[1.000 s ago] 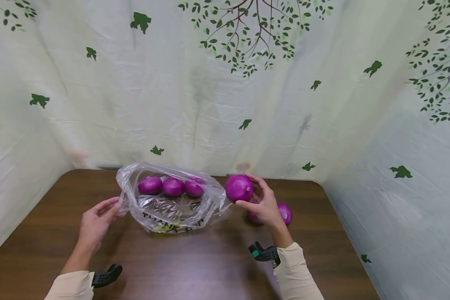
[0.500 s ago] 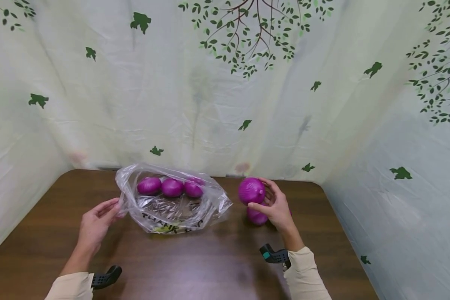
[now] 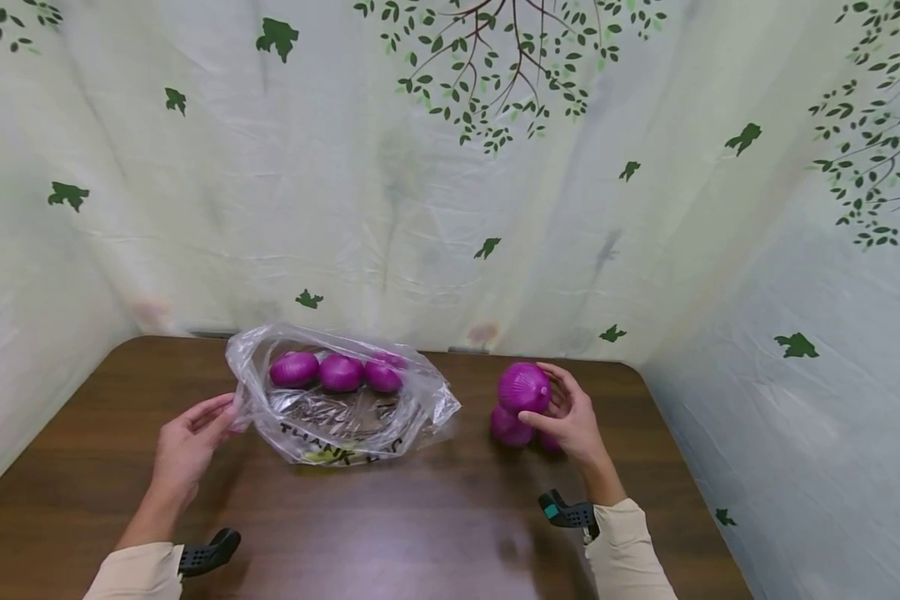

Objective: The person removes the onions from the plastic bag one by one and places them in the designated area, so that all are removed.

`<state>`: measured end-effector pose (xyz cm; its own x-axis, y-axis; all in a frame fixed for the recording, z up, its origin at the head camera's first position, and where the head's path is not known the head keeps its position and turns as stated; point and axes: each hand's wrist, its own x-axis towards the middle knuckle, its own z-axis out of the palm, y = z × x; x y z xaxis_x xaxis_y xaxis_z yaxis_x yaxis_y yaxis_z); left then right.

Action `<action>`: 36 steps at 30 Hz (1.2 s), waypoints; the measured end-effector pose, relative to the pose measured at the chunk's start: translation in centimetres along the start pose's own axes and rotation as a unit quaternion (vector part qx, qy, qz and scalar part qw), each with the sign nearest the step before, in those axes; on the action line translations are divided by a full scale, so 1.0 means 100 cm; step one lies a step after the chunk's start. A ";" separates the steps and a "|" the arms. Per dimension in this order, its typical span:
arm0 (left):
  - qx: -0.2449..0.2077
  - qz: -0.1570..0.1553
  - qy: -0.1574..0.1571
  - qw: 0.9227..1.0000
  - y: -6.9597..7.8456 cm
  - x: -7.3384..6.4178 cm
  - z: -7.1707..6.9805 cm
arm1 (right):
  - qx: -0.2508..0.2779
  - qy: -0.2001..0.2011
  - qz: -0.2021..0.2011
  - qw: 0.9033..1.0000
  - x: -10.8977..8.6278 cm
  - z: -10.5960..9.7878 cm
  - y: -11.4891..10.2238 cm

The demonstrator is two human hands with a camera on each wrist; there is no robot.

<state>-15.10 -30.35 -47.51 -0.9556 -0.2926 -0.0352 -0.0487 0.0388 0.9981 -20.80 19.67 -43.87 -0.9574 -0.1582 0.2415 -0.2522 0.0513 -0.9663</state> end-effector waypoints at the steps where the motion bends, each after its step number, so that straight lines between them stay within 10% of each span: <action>1: -0.002 0.001 0.001 1.000 0.000 0.000 0.000 | 0.004 0.001 0.000 1.000 0.000 -0.001 0.001; 36: 0.008 -0.004 0.021 1.000 0.001 0.000 0.002 | -0.098 0.093 0.044 0.990 -0.020 -0.061 0.015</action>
<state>-15.17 -30.19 -47.41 -0.9421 -0.3330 -0.0405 -0.0608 0.0507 0.9969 -20.08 26.09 -45.27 -0.9816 0.0393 0.1868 -0.1713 0.2505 -0.9528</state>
